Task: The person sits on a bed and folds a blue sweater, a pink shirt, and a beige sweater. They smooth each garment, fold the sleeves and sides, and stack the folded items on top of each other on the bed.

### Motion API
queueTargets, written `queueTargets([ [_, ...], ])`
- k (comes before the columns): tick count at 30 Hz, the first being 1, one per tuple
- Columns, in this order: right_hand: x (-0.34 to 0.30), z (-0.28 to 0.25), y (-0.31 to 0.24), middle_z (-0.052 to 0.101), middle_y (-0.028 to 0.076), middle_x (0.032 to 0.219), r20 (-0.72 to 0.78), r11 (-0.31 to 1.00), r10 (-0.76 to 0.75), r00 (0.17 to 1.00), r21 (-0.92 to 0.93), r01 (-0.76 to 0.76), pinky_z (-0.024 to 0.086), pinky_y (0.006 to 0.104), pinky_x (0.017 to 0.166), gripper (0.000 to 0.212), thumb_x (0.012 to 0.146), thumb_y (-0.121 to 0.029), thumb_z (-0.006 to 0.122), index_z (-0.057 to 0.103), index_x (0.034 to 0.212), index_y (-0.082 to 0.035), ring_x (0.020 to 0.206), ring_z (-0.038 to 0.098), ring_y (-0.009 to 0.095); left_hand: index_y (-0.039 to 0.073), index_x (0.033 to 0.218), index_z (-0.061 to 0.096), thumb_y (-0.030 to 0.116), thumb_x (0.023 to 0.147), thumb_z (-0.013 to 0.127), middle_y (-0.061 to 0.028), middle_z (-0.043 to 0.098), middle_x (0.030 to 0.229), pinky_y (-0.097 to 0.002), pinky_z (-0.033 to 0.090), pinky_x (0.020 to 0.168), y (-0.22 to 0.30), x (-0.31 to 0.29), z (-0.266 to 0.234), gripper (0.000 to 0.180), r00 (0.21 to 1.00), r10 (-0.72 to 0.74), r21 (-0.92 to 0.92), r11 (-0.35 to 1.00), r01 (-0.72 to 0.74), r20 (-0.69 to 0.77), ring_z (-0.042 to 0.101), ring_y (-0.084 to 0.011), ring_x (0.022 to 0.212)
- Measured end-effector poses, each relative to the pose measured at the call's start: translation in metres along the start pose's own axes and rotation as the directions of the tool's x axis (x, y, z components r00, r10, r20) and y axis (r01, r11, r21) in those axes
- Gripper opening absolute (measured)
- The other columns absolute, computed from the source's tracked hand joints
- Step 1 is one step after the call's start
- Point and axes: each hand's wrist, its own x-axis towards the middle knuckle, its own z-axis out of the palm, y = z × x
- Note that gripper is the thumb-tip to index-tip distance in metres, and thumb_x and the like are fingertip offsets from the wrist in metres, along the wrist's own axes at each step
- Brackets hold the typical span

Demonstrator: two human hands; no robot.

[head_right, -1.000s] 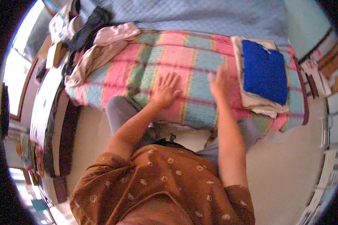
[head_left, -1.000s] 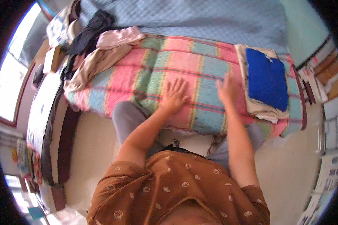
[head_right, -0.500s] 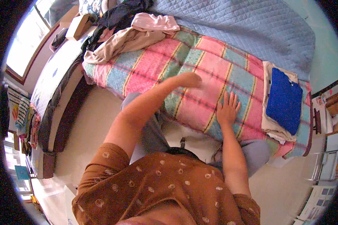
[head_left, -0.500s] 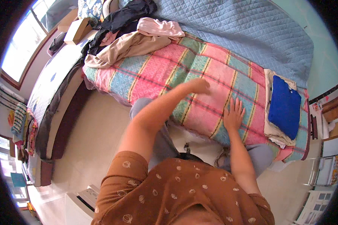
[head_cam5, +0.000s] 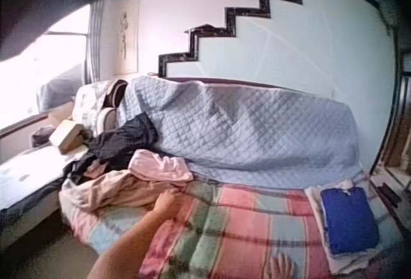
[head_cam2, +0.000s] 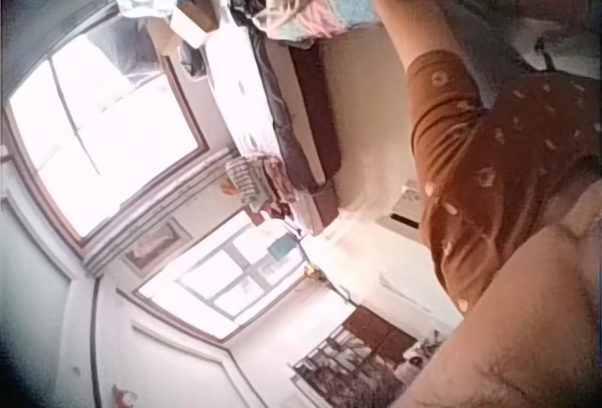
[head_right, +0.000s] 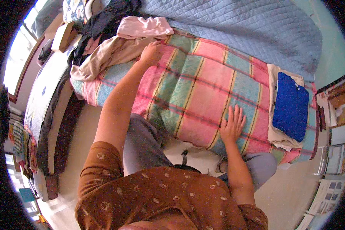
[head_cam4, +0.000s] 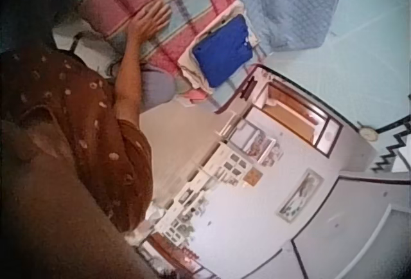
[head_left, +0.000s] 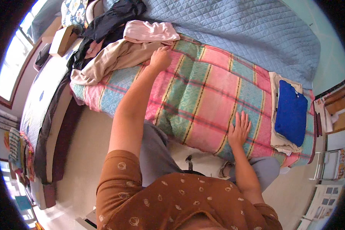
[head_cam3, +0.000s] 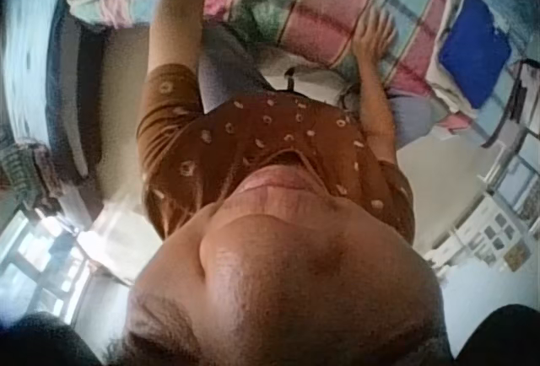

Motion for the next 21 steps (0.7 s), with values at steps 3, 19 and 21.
queueTargets([
  [3,0.000,-0.002,-0.002,0.036,0.014,0.152,0.001,0.999,0.002,1.000,0.035,-0.002,0.016,0.0544,0.116,0.059,0.087,-0.024,0.054,0.044,0.143,-0.010,0.142,0.029,0.035,0.004,0.124,0.058,0.026,0.084,0.060,-0.0130,0.052,0.136,-0.0462,0.046,0.098,0.003,0.031,0.026,0.045,0.989,-0.070,-0.019,0.997,0.073,0.130,0.051,-0.0330,0.124],
  [19,0.009,0.001,0.000,0.039,0.016,0.149,-0.007,0.992,-0.005,1.000,0.130,0.006,0.019,0.0564,0.114,0.056,0.083,-0.022,0.053,0.049,0.137,-0.006,0.140,0.031,0.038,0.010,0.135,0.055,0.043,0.092,0.054,-0.0153,0.054,0.137,-0.0397,0.041,0.102,-0.075,0.117,0.087,0.054,0.887,-0.281,-0.387,0.821,0.420,0.365,0.053,-0.0308,0.122],
  [21,0.018,0.008,-0.013,0.039,0.016,0.149,-0.035,0.976,-0.050,0.998,0.212,0.057,0.019,0.0560,0.115,0.056,0.083,-0.022,0.053,0.049,0.137,-0.006,0.140,0.031,0.037,0.010,0.136,0.054,0.037,0.094,0.052,-0.0121,0.058,0.133,-0.0385,0.045,0.095,-0.140,0.099,0.061,0.050,0.968,-0.079,-0.816,0.524,0.242,0.237,0.058,-0.0259,0.111],
])
